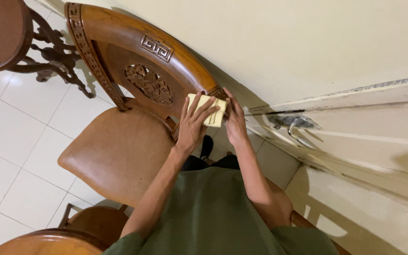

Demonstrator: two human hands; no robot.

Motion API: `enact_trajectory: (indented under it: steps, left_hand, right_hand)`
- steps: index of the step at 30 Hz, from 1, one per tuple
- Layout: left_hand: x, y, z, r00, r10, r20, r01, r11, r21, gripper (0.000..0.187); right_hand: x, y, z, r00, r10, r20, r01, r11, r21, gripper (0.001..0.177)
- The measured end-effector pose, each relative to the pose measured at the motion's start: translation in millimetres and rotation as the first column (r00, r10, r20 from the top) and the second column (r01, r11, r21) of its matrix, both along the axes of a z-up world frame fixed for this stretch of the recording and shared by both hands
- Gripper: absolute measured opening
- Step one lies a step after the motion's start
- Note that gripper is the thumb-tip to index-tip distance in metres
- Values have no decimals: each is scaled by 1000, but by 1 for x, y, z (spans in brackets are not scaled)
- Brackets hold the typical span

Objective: The person cleans various wooden chairs by hand using a cloth.

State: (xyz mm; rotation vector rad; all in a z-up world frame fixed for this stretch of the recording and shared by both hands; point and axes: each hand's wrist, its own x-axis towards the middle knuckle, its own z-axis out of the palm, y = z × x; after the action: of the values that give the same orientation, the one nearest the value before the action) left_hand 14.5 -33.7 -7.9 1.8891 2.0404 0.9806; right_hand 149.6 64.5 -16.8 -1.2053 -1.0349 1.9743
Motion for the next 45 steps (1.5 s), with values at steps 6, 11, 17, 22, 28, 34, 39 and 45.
enact_trajectory:
  steps: [6, 11, 17, 22, 28, 34, 39, 45]
  left_hand:
    - [3, -16, -20, 989, 124, 78, -126, 992, 29, 64]
    - [-6, 22, -17, 948, 318, 8, -317, 941, 115, 68]
    - [-16, 47, -18, 971, 211, 114, -220, 973, 70, 68]
    - [-3, 34, -17, 976, 199, 87, -205, 976, 78, 71]
    - [7, 24, -11, 956, 198, 216, -219, 972, 82, 69]
    - [17, 1, -12, 947, 207, 247, -225, 973, 47, 69]
    - [-23, 5, -9, 470, 323, 821, -239, 942, -235, 37]
    - [-86, 51, -18, 863, 454, 222, -480, 873, 83, 64]
  right_hand:
    - [-2, -3, 9, 995, 0, 98, -5, 999, 53, 44]
    - [-1, -10, -1, 851, -215, 479, -229, 669, 707, 37]
    - [-8, -16, -4, 868, -109, 485, -317, 630, 709, 47]
    - [-2, -9, 4, 860, -107, 498, -351, 583, 732, 51]
    - [-1, -16, 17, 825, -45, 563, -469, 501, 727, 64]
    - [-1, -19, 23, 776, -6, 631, -547, 493, 677, 82]
    - [-3, -22, 20, 776, -48, 629, -535, 478, 696, 70]
    - [-6, -23, 15, 774, -36, 633, -540, 484, 688, 70]
